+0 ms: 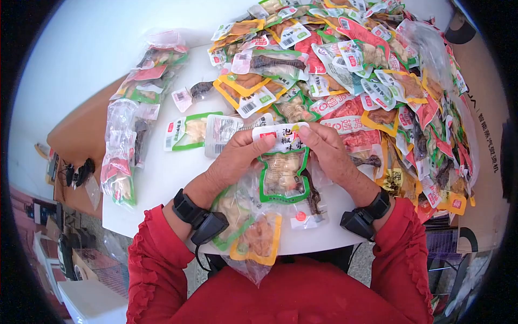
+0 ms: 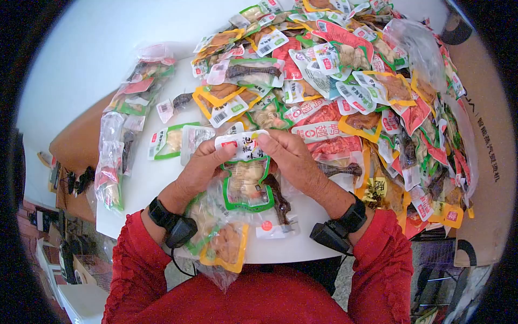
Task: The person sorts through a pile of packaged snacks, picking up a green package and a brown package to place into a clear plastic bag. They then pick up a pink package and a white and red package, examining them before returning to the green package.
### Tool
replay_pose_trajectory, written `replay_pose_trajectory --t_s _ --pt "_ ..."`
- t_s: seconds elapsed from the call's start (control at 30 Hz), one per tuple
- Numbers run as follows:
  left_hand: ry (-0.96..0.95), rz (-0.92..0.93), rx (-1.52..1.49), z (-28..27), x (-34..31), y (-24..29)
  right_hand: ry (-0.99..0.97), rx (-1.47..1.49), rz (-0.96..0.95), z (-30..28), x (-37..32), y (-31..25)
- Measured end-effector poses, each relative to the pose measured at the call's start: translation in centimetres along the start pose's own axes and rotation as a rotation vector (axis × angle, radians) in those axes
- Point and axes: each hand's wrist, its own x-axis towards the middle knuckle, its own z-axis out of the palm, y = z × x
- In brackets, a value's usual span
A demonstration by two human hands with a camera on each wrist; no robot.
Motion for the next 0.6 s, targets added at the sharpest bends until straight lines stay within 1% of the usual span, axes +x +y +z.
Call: replay_pose_trajectory --t_s 0.13,0.2,0.23,0.3,0.43,0.5,0.6 --pt "-0.013 -0.008 0.012 -0.73 0.36 -0.49 -0.002 0.023 -0.001 0.15 0.06 0.1" --pt "0.006 -0.025 -0.021 -0.77 0.43 -0.53 0.026 0.066 -0.072 0.54 0.11 0.04" --pt "0.006 -0.026 -0.02 -0.83 0.45 -0.55 0.026 0.067 -0.072 0.4 0.13 0.16" --pt "-0.023 -0.011 -0.054 -0.94 0.48 -0.58 -0.011 0.051 -0.054 0.0 0.17 0.47" --pt "-0.04 -0.004 -0.035 -0.81 0.31 -0.35 0.011 0.07 -0.01 0.13 -0.08 0.02" --pt "-0.089 0.016 -0.005 -1.11 0.43 -0.58 0.008 0.121 0.05 -0.03 -0.09 0.09" --pt "-0.095 0.037 -0.022 -1.04 0.4 -0.73 -0.029 0.157 0.054 -0.27 0.06 0.4"
